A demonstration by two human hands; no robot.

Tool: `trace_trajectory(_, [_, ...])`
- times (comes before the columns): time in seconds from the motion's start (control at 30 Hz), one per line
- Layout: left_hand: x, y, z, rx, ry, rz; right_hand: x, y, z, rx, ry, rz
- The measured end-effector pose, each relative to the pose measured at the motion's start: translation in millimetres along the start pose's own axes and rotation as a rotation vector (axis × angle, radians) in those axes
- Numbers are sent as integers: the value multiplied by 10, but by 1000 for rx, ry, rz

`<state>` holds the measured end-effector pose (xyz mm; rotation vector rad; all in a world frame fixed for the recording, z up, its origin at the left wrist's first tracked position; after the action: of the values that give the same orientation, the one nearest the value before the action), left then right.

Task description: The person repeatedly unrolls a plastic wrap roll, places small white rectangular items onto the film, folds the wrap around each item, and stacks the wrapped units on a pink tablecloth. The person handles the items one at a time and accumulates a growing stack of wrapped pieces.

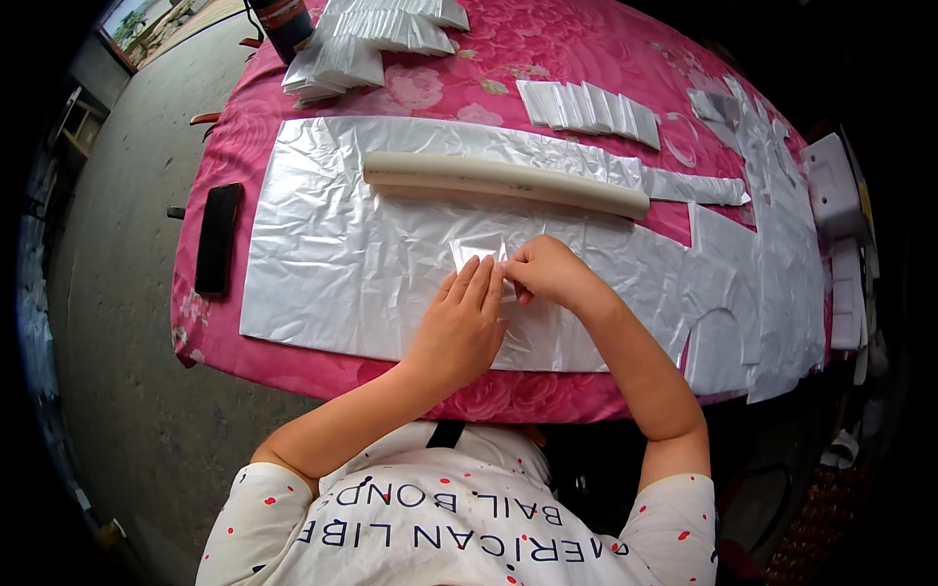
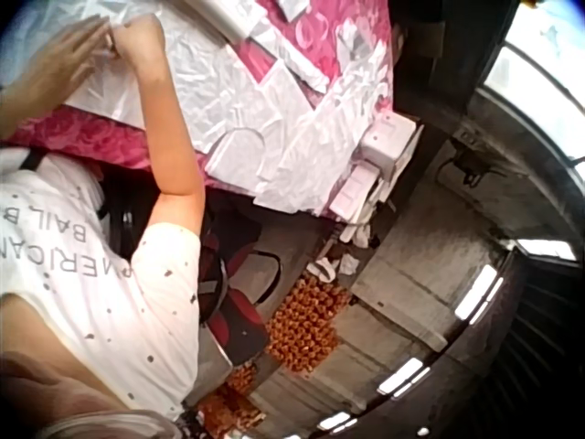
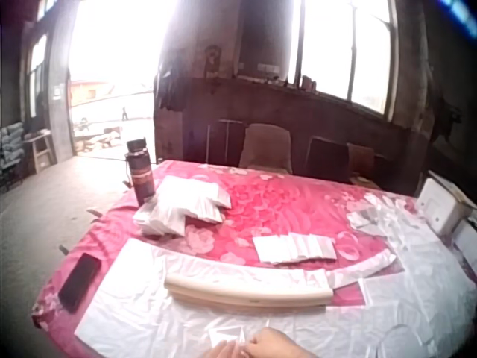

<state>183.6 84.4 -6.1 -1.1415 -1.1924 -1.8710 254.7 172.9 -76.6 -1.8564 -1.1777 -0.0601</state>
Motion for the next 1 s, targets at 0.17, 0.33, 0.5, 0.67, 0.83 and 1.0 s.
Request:
trace_trajectory(0.17, [-144,-107,95,109,-51,70,-15,39,41,-15,-7,-8])
trace_trajectory(0.33, [-235,-226,118,122,-17,43,-1,42,0,-35,14,-35])
trace_trajectory(0.5, [-300,-230,87,101,-4,-14,41,-5,-87,1,114,-146])
trace_trajectory(0.67, [-328,-252,78,75,-6,-14,134,-157,-362,120,324,-272])
trace_trajectory(0.83, [-205,-233,53,2,26,-34,274,-127,-531,85,316,-582])
trace_trajectory(1.0, [359,-401,-360,42,158,-555,57,-741,-610,537,540,-731])
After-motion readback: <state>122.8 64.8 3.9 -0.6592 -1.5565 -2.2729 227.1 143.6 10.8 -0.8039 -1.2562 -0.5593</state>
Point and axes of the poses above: each hand's wrist, its own z-axis towards the middle knuckle, its own x-axis out of the back of the hand, y = z × x, the point moved 10 cm from there along z, towards the middle knuckle, and after that the axes turned 2 degrees about -z, right-handed, at the moved point
